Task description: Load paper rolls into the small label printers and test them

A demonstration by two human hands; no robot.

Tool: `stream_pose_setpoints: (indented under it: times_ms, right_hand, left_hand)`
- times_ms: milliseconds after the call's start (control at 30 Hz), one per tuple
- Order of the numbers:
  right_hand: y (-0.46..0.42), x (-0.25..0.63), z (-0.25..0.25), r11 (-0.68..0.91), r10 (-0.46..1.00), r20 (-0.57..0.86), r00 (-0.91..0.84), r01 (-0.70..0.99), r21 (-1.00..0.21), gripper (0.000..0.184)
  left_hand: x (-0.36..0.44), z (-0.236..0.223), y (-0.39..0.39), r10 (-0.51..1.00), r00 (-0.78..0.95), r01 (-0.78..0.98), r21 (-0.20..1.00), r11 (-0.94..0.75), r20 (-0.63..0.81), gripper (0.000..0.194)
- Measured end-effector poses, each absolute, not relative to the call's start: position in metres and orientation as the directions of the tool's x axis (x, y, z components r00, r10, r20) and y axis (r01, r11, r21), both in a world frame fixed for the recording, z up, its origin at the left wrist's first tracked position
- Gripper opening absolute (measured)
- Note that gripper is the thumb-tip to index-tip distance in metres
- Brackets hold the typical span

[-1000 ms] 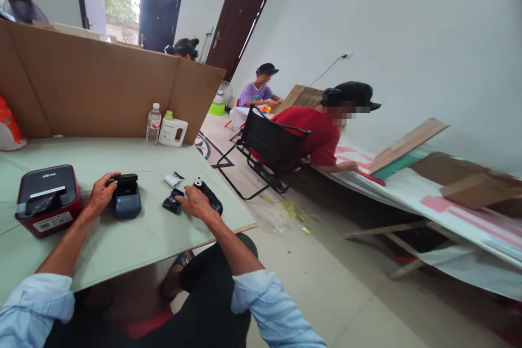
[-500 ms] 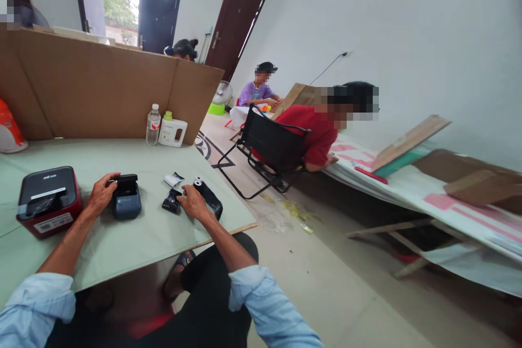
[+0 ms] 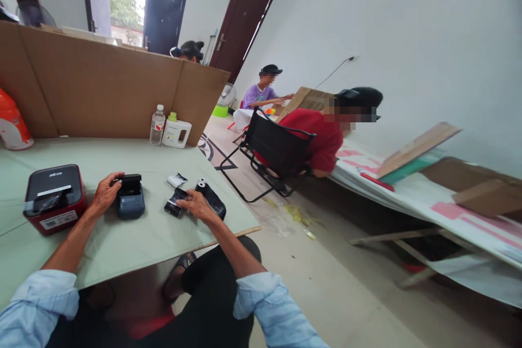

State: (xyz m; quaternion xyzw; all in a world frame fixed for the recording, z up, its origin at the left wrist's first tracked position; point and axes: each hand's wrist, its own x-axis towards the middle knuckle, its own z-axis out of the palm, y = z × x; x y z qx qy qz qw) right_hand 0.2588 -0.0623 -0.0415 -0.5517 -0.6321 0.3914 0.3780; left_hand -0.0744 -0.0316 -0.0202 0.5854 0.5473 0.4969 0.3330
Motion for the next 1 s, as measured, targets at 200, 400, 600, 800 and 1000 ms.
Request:
stream_pose_setpoints:
  times_ms: [200,400,600,800,1000]
  right_hand:
    - [-0.069,0.255,-0.026,0.012,0.976,-0.063,-0.210,0.339,-0.941,0.028]
    - [-0.078,0.251,-0.022,0.020,0.961,-0.082,-0.262,0.364,-0.931,0.022]
    - [-0.088,0.250,-0.023,0.107,0.971,-0.021,-0.239,0.508,-0.854,0.019]
    - [-0.099,0.246,-0.018,0.248,0.966,0.145,-0.216,0.602,-0.759,0.013]
    - [-0.085,0.199,-0.005,0.523,0.852,0.404,-0.333,0.571,-0.633,0.040]
  left_hand:
    - [-0.075,-0.020,-0.032,0.971,-0.082,0.304,0.933,-0.190,0.224,0.051]
    - [-0.075,-0.023,-0.031,0.972,-0.080,0.295,0.937,-0.188,0.221,0.052]
    - [-0.075,-0.025,-0.030,0.973,-0.078,0.283,0.941,-0.187,0.217,0.050]
    - [-0.074,-0.024,-0.032,0.973,-0.070,0.282,0.940,-0.192,0.220,0.047]
    - [-0.077,-0.022,-0.030,0.976,-0.060,0.310,0.933,-0.182,0.210,0.048]
